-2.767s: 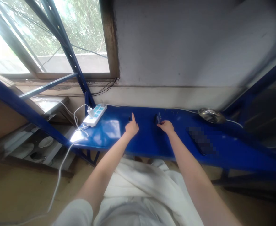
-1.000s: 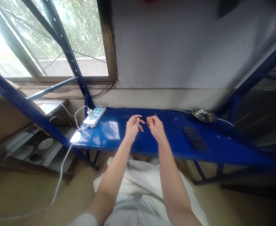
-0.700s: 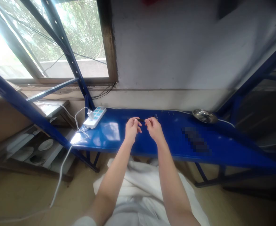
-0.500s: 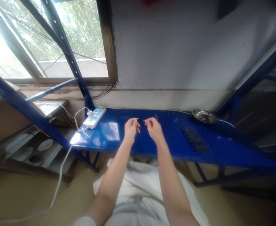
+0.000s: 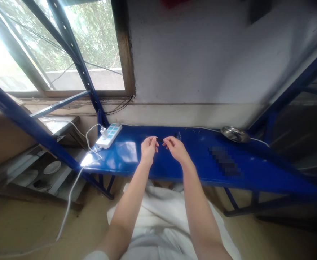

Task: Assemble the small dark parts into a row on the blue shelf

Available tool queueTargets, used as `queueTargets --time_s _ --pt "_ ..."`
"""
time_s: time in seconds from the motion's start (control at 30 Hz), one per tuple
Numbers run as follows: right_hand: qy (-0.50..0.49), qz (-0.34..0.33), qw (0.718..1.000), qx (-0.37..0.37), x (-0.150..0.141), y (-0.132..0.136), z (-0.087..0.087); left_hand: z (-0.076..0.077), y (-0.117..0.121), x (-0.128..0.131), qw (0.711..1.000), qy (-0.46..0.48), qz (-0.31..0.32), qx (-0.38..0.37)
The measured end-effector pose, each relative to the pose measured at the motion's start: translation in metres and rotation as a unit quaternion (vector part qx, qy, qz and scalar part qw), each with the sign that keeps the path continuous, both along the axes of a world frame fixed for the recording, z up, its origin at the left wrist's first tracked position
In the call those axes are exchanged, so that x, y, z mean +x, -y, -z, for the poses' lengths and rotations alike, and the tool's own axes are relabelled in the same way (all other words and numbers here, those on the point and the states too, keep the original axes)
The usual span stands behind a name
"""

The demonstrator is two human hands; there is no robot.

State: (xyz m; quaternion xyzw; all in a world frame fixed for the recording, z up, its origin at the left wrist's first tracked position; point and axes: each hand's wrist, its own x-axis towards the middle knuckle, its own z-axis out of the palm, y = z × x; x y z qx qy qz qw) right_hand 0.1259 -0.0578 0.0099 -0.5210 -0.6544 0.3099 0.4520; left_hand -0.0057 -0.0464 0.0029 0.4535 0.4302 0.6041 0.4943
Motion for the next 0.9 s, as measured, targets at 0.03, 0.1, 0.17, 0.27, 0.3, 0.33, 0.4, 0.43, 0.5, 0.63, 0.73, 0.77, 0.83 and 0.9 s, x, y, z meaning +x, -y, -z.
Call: queueTargets --time_s 0.03,0.1,0.17,0.27,0.3,0.33,0.4,0.43,0.5,0.63,0.73,0.77,0.83,0.9 --pt "0.008 -0.001 1.000 -0.001 0.000 0.000 -0.001 0.000 0.000 0.000 1.000 0.001 -0.001 -0.001" --pt "0.023 0.000 1.000 0.000 -0.001 0.000 -0.002 0.000 0.000 0.000 1.000 0.001 -0.006 -0.005" --pt "0.034 0.003 0.999 0.008 -0.002 0.000 -0.003 -0.001 0.001 0.000 1.000 0.001 -0.010 -0.010" --pt "0.038 0.005 0.999 0.027 -0.005 -0.002 -0.003 -0.001 0.002 0.000 1.000 -0.001 -0.017 -0.013" --pt "0.037 0.004 0.999 0.034 -0.006 -0.003 -0.003 -0.001 0.001 0.000 1.000 -0.002 -0.019 -0.013" --pt "0.036 0.004 0.998 0.041 -0.006 -0.004 -0.003 0.000 0.001 -0.001 1.000 -0.001 -0.024 -0.012" --pt "0.037 0.008 0.998 0.055 -0.006 -0.005 -0.002 0.000 -0.002 -0.004 0.999 0.007 -0.044 -0.008" --pt "0.037 0.015 0.998 0.058 -0.004 -0.005 -0.002 0.001 -0.004 -0.006 0.998 0.014 -0.058 -0.006" --pt "0.029 0.039 0.997 0.058 -0.001 -0.006 -0.002 0.001 -0.008 -0.012 0.996 0.025 -0.086 -0.003" --pt "-0.020 0.095 0.992 0.075 0.000 -0.009 -0.001 0.000 -0.010 -0.018 0.998 0.007 -0.066 -0.004" --pt "-0.040 0.081 0.991 0.102 -0.008 -0.012 -0.001 0.001 -0.009 -0.013 1.000 -0.026 0.001 0.008" --pt "-0.040 0.072 0.991 0.108 -0.012 -0.013 -0.001 0.001 -0.009 -0.011 0.999 -0.032 0.017 0.014" --pt "-0.034 0.055 0.991 0.114 -0.019 -0.015 -0.001 0.003 -0.010 -0.008 0.999 -0.036 0.029 0.025" --pt "-0.030 0.045 0.993 0.109 -0.023 -0.017 0.001 0.004 -0.012 -0.007 0.998 -0.037 0.031 0.032"
